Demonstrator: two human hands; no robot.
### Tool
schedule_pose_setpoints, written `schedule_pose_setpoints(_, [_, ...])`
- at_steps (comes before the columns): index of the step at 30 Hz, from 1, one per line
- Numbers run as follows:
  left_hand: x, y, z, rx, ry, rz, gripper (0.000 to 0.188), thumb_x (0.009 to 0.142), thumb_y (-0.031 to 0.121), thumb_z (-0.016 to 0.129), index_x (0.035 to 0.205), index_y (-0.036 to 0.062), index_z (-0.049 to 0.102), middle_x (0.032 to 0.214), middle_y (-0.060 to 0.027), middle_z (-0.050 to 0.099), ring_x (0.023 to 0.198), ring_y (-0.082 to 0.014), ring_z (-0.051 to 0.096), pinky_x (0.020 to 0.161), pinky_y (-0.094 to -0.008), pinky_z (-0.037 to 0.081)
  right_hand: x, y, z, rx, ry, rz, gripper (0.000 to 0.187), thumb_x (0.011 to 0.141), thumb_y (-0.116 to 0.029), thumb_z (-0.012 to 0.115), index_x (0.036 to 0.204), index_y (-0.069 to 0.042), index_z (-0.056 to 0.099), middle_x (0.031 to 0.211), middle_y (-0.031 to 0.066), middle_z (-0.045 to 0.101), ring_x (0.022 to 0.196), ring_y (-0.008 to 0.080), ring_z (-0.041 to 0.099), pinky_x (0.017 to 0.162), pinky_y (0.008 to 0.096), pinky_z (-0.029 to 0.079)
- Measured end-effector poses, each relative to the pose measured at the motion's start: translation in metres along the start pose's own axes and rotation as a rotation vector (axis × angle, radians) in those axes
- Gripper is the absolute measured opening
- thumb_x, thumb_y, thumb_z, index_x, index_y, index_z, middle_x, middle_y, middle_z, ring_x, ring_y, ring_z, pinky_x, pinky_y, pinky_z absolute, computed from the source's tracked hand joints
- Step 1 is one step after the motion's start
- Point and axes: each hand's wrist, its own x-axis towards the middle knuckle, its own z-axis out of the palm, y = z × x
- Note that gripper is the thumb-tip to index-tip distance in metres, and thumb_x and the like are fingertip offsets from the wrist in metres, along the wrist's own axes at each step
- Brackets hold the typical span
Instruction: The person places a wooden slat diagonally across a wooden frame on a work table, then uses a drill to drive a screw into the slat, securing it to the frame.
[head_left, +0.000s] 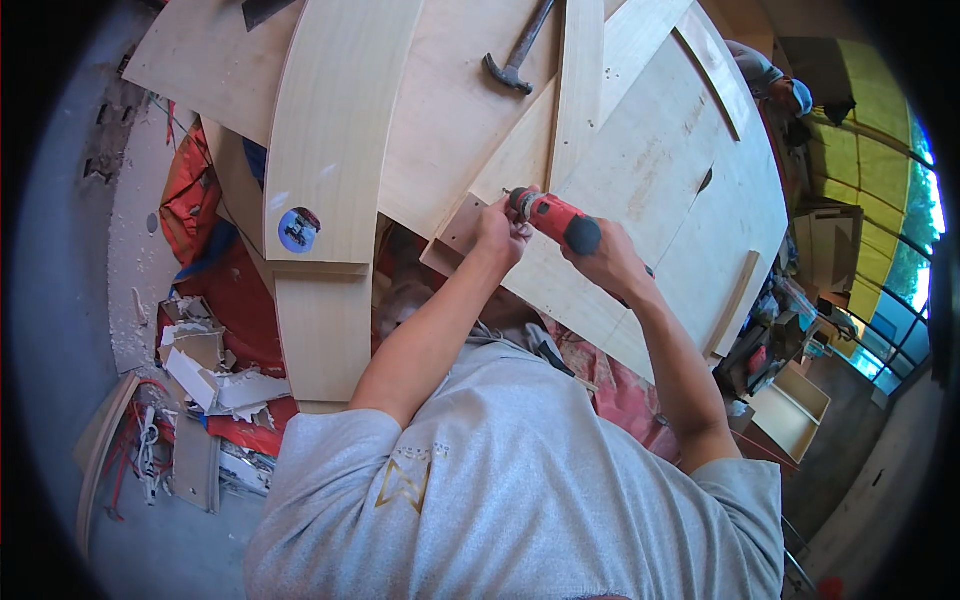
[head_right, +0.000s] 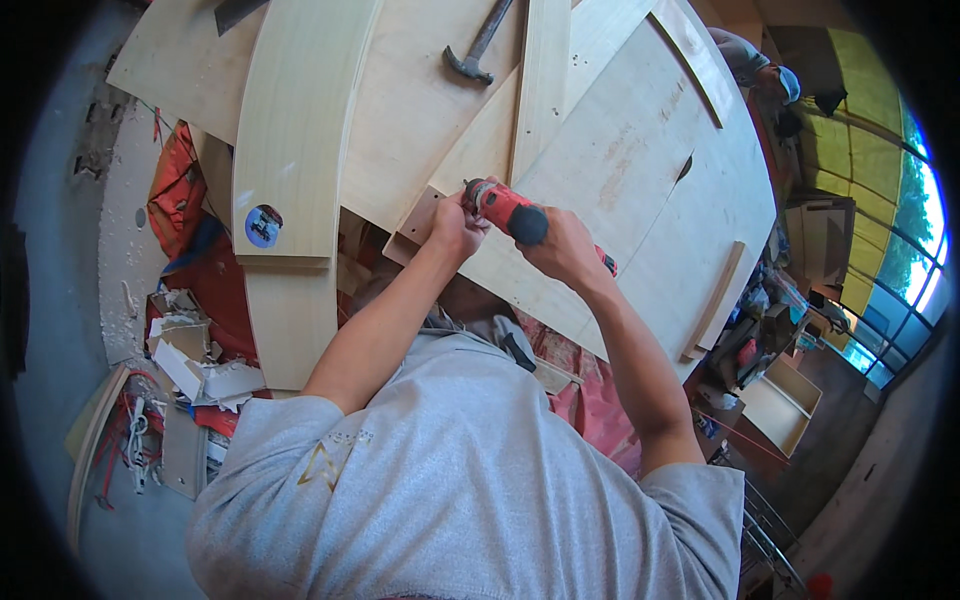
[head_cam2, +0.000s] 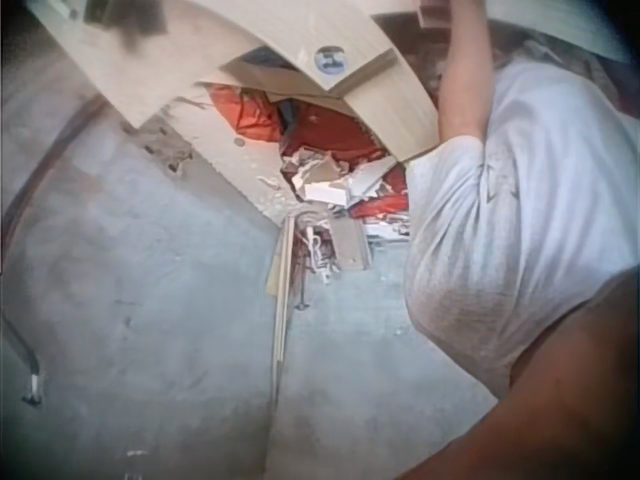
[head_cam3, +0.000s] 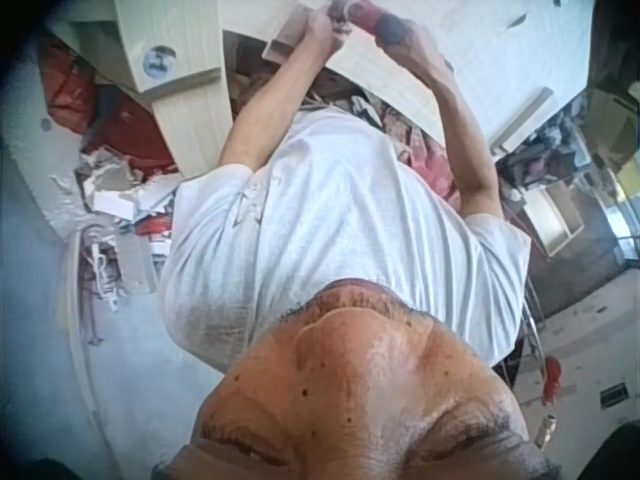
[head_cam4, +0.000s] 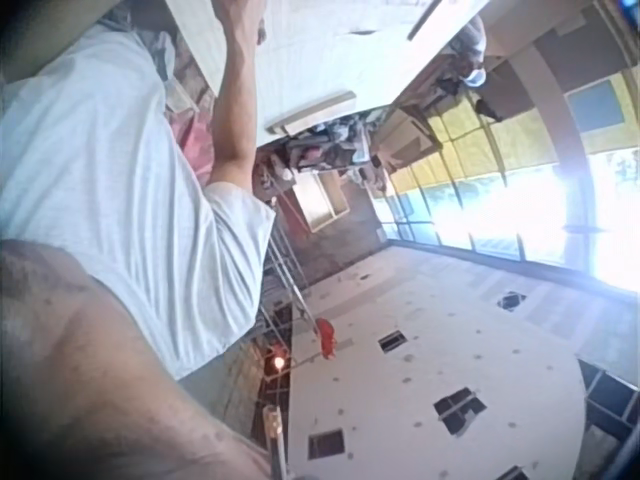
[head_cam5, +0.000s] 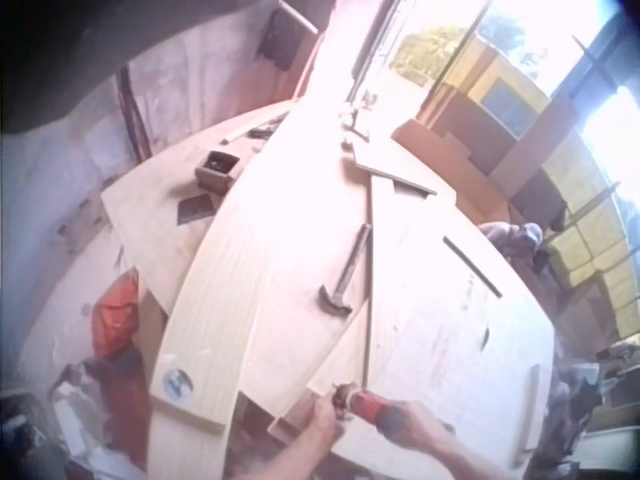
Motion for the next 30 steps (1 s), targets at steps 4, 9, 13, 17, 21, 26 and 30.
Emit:
schedule_pose_setpoints(4, [0.004, 0.0, -0.002, -0.005, 0.005, -0.015, 0.03, 0.101, 0.017, 0.048, 0.109, 0.0051, 0.073, 0.084, 0.0022, 0.068, 0.058, -0.006, 0.045, 0.051, -0.0216, 0.033, 0.001, -0.007, -0.003, -0.039, -0.014, 0.025, 0.025, 0.081, -0.017, 0.076, 0.097, 0.0, 0.068, 0.073, 0.0187, 0.067, 0.066, 0.0315, 0.064, 0.067, 0.0433, 0.051])
schedule_pose_setpoints(9, [0.006, -0.001, -0.004, -0.03, 0.039, -0.021, 0.027, 0.099, 0.016, 0.047, 0.104, 0.0074, 0.073, 0.084, 0.001, 0.067, 0.059, -0.0075, 0.045, 0.051, -0.0228, 0.033, 0.009, -0.016, -0.007, -0.033, -0.07, 0.11, 0.022, 0.077, -0.015, 0.072, 0.093, -0.001, 0.069, 0.079, 0.0237, 0.069, 0.076, 0.0409, 0.069, 0.07, 0.0471, 0.053])
schedule_pose_setpoints(13, [-0.015, 0.005, 0.002, 0.32, 0.177, 0.055, 0.024, 0.1, 0.022, 0.052, 0.098, 0.0082, 0.072, 0.078, -0.0009, 0.069, 0.054, -0.0107, 0.048, 0.052, -0.0276, 0.036, 0.023, -0.007, -0.001, -0.017, -0.074, 0.121, 0.02, 0.075, -0.014, 0.069, 0.09, 0.0, 0.067, 0.075, 0.0224, 0.068, 0.07, 0.0369, 0.068, 0.067, 0.0455, 0.053])
schedule_pose_setpoints(17, [-0.057, 0.022, 0.001, 1.548, 0.259, 0.404, 0.043, 0.102, 0.036, 0.049, 0.079, 0.0054, 0.07, 0.068, -0.0074, 0.073, 0.058, -0.0241, 0.067, 0.066, -0.0398, 0.052, 0.029, 0.0, 0.003, 0.014, -0.033, 0.053, 0.023, 0.076, -0.015, 0.069, 0.093, 0.0, 0.067, 0.076, 0.0218, 0.069, 0.071, 0.0368, 0.069, 0.069, 0.0449, 0.054])
schedule_pose_setpoints(21, [-0.051, 0.031, -0.014, 1.574, 0.298, 0.311, 0.046, 0.102, 0.039, 0.049, 0.079, 0.0048, 0.07, 0.062, -0.0089, 0.07, 0.073, -0.0291, 0.074, 0.076, -0.044, 0.055, 0.034, -0.001, 0.004, -0.048, -0.066, 0.052, 0.025, 0.076, -0.015, 0.071, 0.097, -0.001, 0.069, 0.078, 0.0215, 0.07, 0.074, 0.0377, 0.07, 0.071, 0.0453, 0.055])
schedule_pose_setpoints(26, [-0.042, 0.023, -0.019, 1.676, 0.354, 0.4, 0.046, 0.101, 0.043, 0.051, 0.081, 0.0074, 0.072, 0.06, -0.0079, 0.069, 0.065, -0.027, 0.071, 0.07, -0.0421, 0.054, 0.034, -0.01, 0.002, -0.041, -0.031, 0.026, 0.034, 0.077, -0.016, 0.074, 0.109, -0.004, 0.07, 0.09, 0.0202, 0.073, 0.085, 0.0373, 0.071, 0.08, 0.0446, 0.055])
schedule_pose_setpoints(30, [-0.042, 0.023, -0.016, 1.693, 0.373, 0.417, 0.045, 0.101, 0.043, 0.051, 0.081, 0.0077, 0.072, 0.059, -0.0078, 0.069, 0.065, -0.0273, 0.071, 0.071, -0.0424, 0.054, 0.033, -0.007, -0.003, 0.012, -0.065, 0.061, 0.04, 0.077, -0.016, 0.076, 0.115, -0.006, 0.069, 0.093, 0.0189, 0.073, 0.087, 0.0344, 0.071, 0.082, 0.0435, 0.055])
